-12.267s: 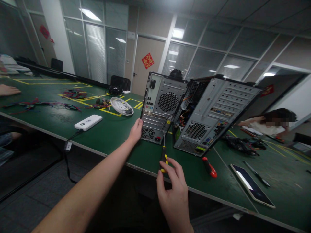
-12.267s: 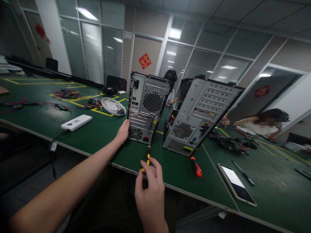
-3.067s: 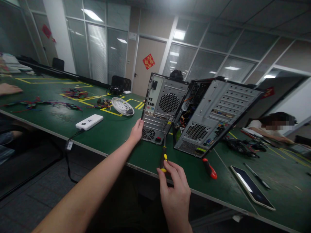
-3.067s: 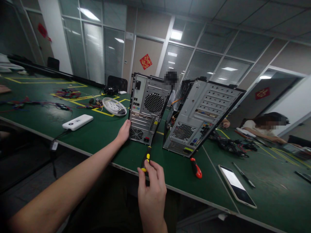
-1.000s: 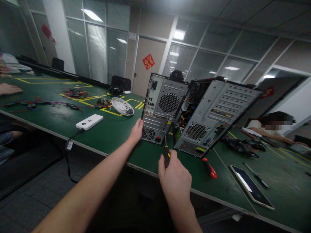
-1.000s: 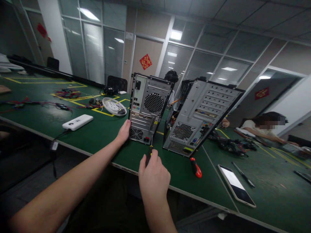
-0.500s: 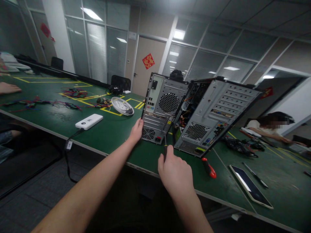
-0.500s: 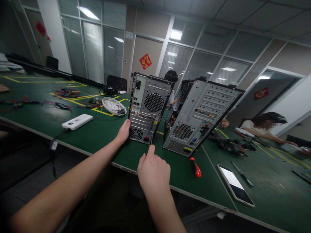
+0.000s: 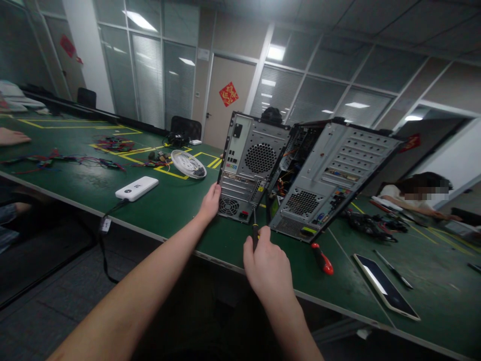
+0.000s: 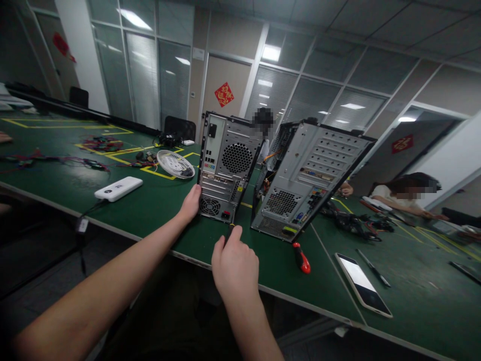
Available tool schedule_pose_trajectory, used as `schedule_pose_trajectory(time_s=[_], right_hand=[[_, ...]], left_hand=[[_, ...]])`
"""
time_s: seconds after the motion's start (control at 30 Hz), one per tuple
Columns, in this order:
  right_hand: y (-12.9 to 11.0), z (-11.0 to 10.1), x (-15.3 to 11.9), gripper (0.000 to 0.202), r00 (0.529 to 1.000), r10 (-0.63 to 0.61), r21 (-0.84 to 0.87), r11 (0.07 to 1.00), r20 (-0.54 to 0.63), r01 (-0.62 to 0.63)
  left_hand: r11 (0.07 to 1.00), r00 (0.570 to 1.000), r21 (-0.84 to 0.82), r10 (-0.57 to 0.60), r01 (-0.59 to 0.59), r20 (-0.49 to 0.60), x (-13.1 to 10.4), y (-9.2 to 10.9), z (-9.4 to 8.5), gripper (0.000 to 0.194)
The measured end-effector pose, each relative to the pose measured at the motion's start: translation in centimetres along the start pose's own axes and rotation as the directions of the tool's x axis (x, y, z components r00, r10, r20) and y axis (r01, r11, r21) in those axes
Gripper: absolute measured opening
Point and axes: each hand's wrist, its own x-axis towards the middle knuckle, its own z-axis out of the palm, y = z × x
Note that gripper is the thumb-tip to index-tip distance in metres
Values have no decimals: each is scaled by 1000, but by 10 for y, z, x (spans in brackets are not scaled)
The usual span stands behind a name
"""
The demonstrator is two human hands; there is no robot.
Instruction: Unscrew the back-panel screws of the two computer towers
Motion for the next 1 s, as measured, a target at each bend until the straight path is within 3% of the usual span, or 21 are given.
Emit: schedule_pose_trajectory(time_s=[0.23,0.4,0.63,0.83,1.0], right_hand=[[7,11,6,17,999,29,203,978,38,-36],[9,23,2,15,998,45,206,977,45,-53],[22,29,-22,22,993,22,318,948,-118,16],[32,42,-27,38,955,28,322,944,-294,71],[32,40,-21,35,955,14,242,968,-298,61]], left_hand=[[1000,1000,0,0,0,-13,1,-2,0,65],[1000,1000,-17,19,-19,-1,2,-6,1,67],[1000,1000,-11,6,-6,-1,3,-10,0,69],[1000,1000,-21,6,-6,5,1,-5,-1,68],[1000,1000,-19,15,-15,-4,1,-5,0,67]])
